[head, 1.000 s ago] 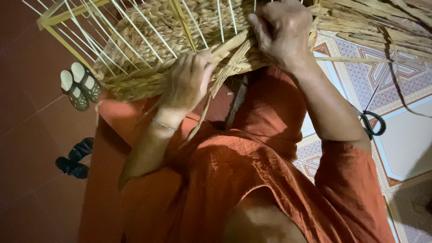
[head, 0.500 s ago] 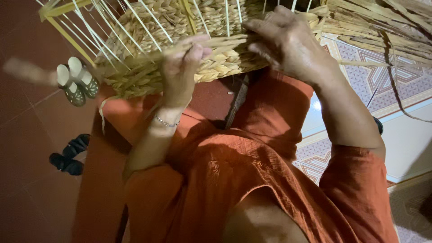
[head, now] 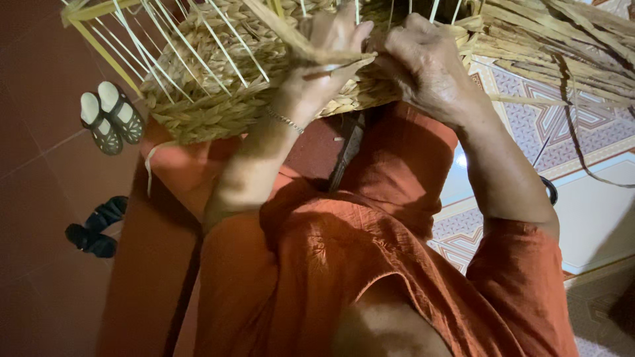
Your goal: The person weaves a basket by hand, interlacing dried palm strips through a vertical bamboo frame. The person repeatedly pulls strips through the frame and tightens them to build up the basket wall.
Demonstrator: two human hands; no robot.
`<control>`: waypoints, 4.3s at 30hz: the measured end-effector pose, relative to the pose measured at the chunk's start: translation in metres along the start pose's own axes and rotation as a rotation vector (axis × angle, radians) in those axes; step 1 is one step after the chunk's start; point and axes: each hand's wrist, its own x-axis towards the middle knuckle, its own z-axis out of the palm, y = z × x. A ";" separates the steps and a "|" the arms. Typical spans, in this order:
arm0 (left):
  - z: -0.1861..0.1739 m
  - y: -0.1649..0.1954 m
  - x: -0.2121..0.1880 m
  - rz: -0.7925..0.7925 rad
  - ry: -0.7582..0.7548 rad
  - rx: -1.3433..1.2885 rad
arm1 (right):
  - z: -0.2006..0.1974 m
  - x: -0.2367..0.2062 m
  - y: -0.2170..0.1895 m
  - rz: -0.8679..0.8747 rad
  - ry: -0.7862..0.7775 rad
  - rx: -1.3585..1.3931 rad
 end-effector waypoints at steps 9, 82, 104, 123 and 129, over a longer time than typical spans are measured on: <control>-0.010 0.018 -0.075 -0.083 0.238 -1.104 | 0.015 0.006 0.005 -0.057 0.163 -0.048; -0.022 0.021 -0.106 0.414 0.363 -0.038 | 0.024 0.032 -0.013 -0.036 0.041 0.001; -0.083 0.001 -0.136 0.242 0.425 0.591 | 0.053 0.031 -0.016 -0.060 0.360 -0.304; -0.128 0.014 -0.138 0.318 0.700 0.743 | 0.031 0.038 -0.025 -0.220 -0.070 -0.273; -0.146 0.013 -0.125 0.243 0.790 0.768 | 0.031 0.038 -0.020 -0.308 0.008 -0.259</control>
